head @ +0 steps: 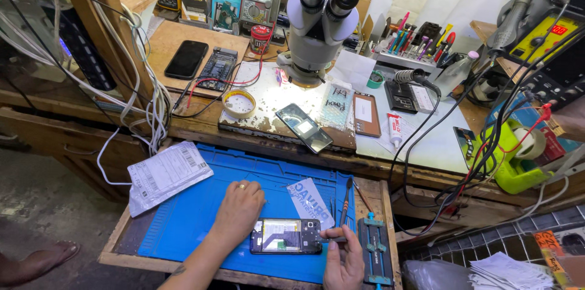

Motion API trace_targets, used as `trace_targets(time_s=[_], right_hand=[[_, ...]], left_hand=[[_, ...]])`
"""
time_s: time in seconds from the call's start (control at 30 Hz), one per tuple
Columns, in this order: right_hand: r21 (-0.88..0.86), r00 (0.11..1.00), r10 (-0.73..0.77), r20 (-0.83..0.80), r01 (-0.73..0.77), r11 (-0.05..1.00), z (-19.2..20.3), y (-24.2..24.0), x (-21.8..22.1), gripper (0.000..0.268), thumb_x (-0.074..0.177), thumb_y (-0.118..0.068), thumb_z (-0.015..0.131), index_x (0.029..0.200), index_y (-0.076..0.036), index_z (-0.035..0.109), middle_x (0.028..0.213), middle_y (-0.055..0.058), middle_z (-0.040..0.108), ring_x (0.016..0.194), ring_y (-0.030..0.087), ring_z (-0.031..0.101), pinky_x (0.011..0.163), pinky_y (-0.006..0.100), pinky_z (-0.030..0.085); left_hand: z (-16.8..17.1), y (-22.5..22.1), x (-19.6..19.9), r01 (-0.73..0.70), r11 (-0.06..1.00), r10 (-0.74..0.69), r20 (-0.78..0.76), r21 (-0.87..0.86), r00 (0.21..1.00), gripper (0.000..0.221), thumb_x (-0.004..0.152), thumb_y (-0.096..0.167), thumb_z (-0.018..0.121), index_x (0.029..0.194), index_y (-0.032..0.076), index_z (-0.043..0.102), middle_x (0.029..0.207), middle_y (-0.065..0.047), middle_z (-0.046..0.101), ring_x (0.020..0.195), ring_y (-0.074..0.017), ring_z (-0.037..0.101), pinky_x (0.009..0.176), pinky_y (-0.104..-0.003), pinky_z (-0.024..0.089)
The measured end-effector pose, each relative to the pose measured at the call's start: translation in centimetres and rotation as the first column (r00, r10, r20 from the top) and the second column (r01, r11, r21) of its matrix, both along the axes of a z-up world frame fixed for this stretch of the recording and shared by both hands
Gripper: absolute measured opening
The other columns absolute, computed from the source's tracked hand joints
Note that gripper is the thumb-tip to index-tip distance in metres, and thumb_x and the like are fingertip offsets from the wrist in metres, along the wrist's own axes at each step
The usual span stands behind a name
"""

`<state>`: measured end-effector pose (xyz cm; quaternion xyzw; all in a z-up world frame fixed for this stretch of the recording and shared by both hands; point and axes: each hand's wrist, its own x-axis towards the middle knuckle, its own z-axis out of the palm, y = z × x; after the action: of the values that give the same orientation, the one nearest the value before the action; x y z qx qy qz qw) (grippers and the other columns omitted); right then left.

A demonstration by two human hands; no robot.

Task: The person works on a disassembled smartphone placed on a blue mat, using a metal spudger to pry and separate internal components. They manipulate the device's internal frame and ribbon cables while handling a second phone nearby.

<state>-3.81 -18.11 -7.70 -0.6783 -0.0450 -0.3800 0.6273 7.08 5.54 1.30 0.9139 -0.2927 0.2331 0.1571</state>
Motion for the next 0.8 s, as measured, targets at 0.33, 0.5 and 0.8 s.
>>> trace_targets(time_s=[0.33, 0.5, 0.8], right_hand=[[-0.376, 0.998, 0.021, -0.058, -0.042, 0.926, 4.9, -0.8, -0.7, 0.045, 0.096, 0.007, 0.062, 0.139, 0.0, 0.051, 0.108, 0.016, 0.072, 0.097, 0.022, 0.073, 0.086, 0.034, 0.059], [-0.299, 0.997, 0.079, 0.017, -0.07, 0.952, 5.9, -1.9, -2.8, 0.054, 0.103, 0.013, 0.061, 0.149, -0.004, 0.039, 0.118, 0.019, 0.069, 0.103, 0.026, 0.073, 0.092, 0.036, 0.061], [-0.4, 0.998, 0.068, -0.016, -0.069, 0.914, 6.6, -1.2, -0.9, 0.056, 0.102, 0.013, 0.062, 0.149, -0.005, 0.04, 0.115, 0.018, 0.066, 0.102, 0.026, 0.072, 0.086, 0.034, 0.062]], left_hand=[[0.1, -0.6, 0.5, -0.139, 0.931, 0.148, 0.0, 0.339, 0.989, 0.004, 0.08, 0.012, 0.062, 0.078, 0.011, 0.065, 0.082, -0.012, 0.064, 0.079, -0.0292, 0.064, 0.075, -0.044, 0.046], [-1.1, 0.7, 0.1, -0.026, 0.966, 0.014, 0.049, 0.256, 0.999, 0.004, 0.094, 0.013, 0.066, 0.09, 0.012, 0.065, 0.094, -0.009, 0.064, 0.092, -0.0266, 0.061, 0.099, -0.046, 0.043], [-1.8, 2.3, 0.4, 0.013, 0.992, -0.015, 0.021, 0.127, 1.0, 0.013, 0.104, 0.016, 0.073, 0.096, 0.011, 0.064, 0.108, -0.004, 0.062, 0.108, -0.0212, 0.058, 0.118, -0.044, 0.034]])
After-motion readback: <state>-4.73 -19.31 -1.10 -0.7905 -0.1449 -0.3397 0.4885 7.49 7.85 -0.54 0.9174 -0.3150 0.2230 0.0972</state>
